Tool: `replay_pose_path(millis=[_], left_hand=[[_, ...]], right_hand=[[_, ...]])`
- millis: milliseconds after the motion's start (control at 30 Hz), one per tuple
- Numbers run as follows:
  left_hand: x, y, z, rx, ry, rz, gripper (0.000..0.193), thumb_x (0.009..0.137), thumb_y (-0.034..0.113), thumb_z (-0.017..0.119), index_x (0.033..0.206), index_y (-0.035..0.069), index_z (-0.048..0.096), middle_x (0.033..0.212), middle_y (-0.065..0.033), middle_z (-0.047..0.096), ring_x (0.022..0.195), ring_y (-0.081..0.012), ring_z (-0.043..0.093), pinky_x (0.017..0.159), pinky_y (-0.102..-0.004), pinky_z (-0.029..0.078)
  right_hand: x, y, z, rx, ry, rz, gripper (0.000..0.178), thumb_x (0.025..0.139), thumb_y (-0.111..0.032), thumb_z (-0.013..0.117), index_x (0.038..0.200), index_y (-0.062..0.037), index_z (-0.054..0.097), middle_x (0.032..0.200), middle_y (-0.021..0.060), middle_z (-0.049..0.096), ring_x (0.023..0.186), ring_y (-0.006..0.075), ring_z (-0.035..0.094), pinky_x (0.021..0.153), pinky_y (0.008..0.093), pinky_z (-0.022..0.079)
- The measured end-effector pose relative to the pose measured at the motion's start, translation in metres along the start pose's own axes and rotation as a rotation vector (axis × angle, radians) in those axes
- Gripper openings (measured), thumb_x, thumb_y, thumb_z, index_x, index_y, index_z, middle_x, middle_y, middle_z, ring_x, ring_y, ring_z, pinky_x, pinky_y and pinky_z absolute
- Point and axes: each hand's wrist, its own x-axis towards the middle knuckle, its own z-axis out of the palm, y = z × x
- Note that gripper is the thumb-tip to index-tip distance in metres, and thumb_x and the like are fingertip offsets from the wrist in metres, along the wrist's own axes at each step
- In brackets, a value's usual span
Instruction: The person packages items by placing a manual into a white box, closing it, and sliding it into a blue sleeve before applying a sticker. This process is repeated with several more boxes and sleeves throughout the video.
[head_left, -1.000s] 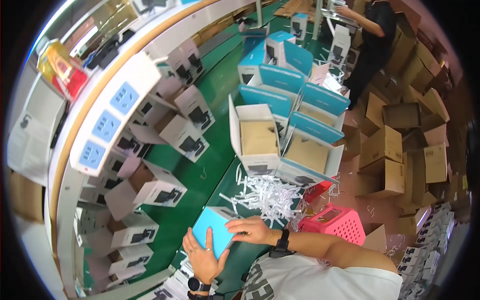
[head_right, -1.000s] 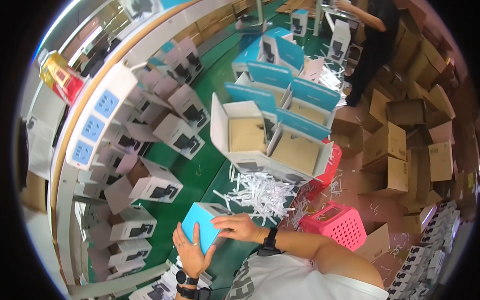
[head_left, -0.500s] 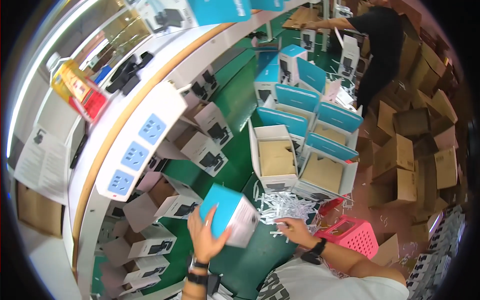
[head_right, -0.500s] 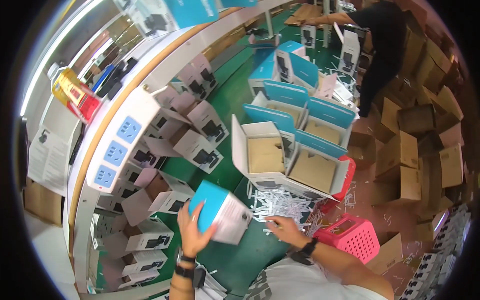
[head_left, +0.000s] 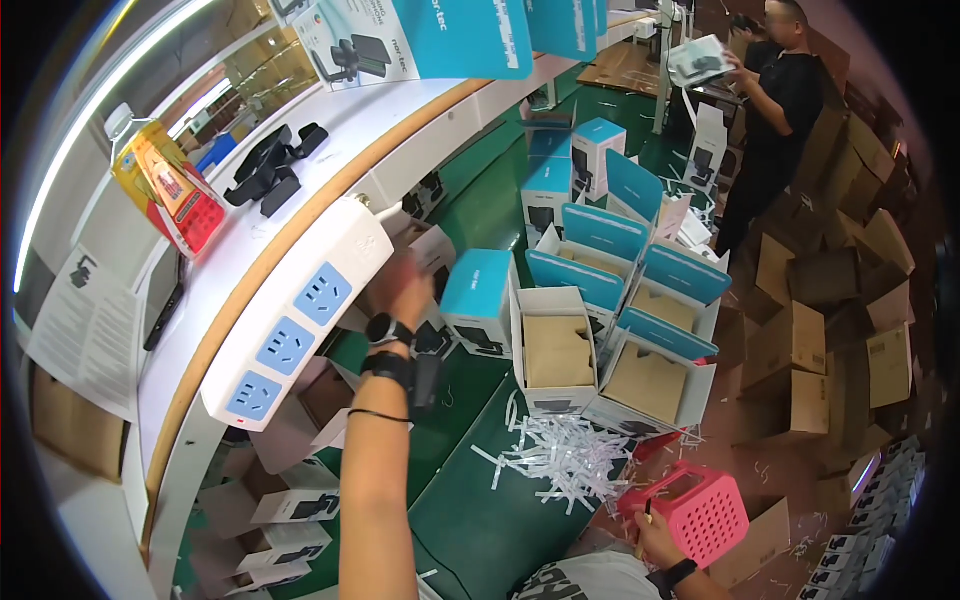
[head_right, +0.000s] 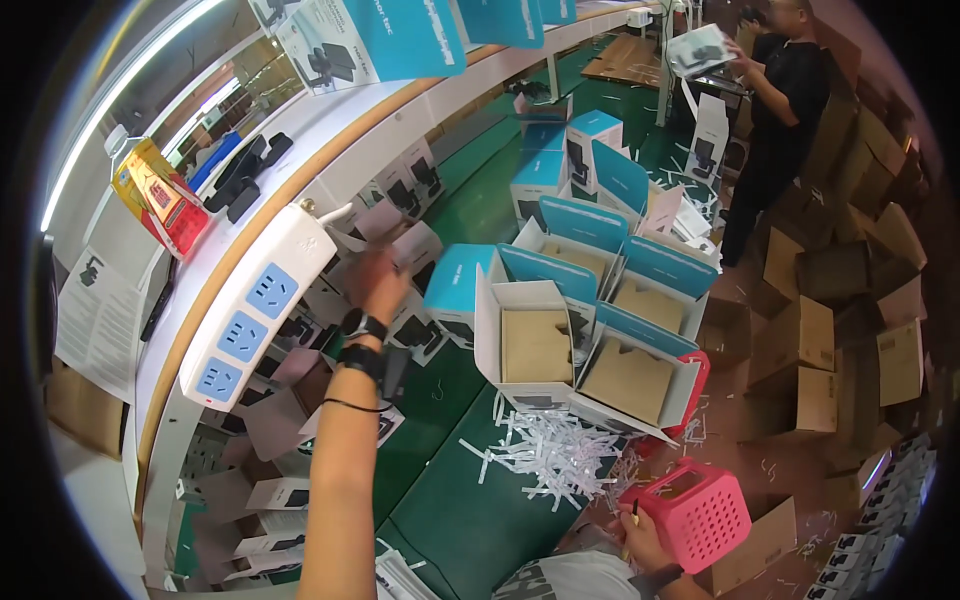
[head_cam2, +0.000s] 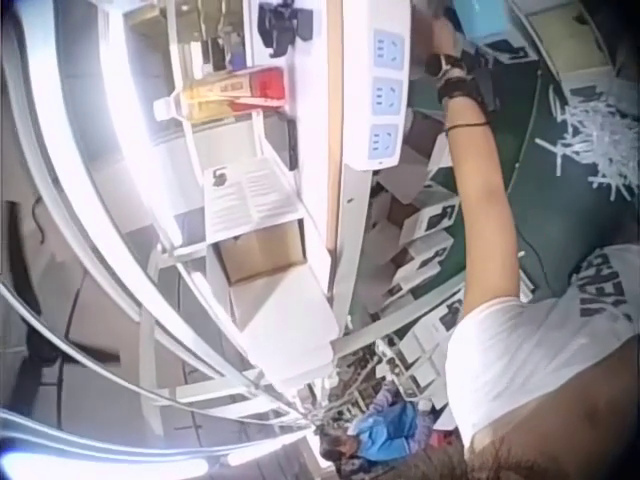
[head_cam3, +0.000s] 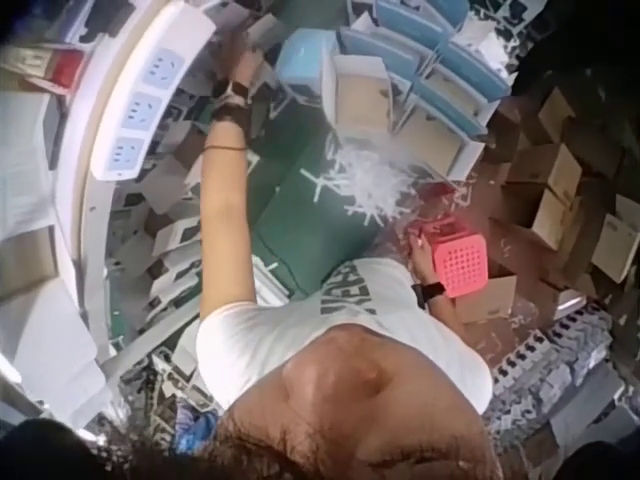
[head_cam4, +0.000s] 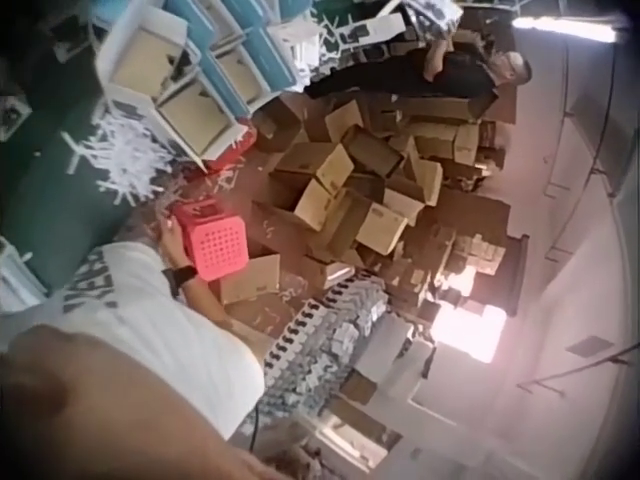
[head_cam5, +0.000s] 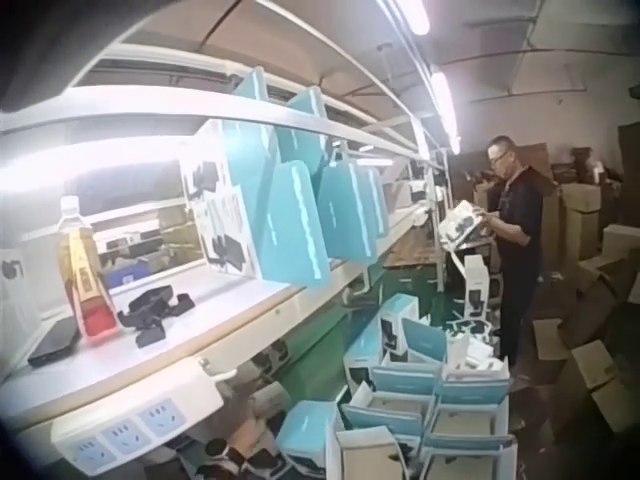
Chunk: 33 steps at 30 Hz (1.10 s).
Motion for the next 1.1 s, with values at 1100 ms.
replay_pose_path(millis=[1100], left_hand=[[-0.692, -0.130, 0.025, -0.006, 0.152, -1.182, 0.039, 0.083, 0.025, 0.083, 0.106, -0.002, 0.067, 0.107, -0.0228, 0.067, 0.101, -0.0407, 0.064, 0.089, -0.0505, 0.051]], right_hand=[[0.027, -0.083, 0.159, -0.596, -0.783, -0.633, 0.043, 0.102, -0.012, 0.065, 0.141, 0.0039, 0.057, 0.118, 0.0088, 0.070, 0.103, 0.0147, 0.063, 0.093, 0.0304, 0.049]])
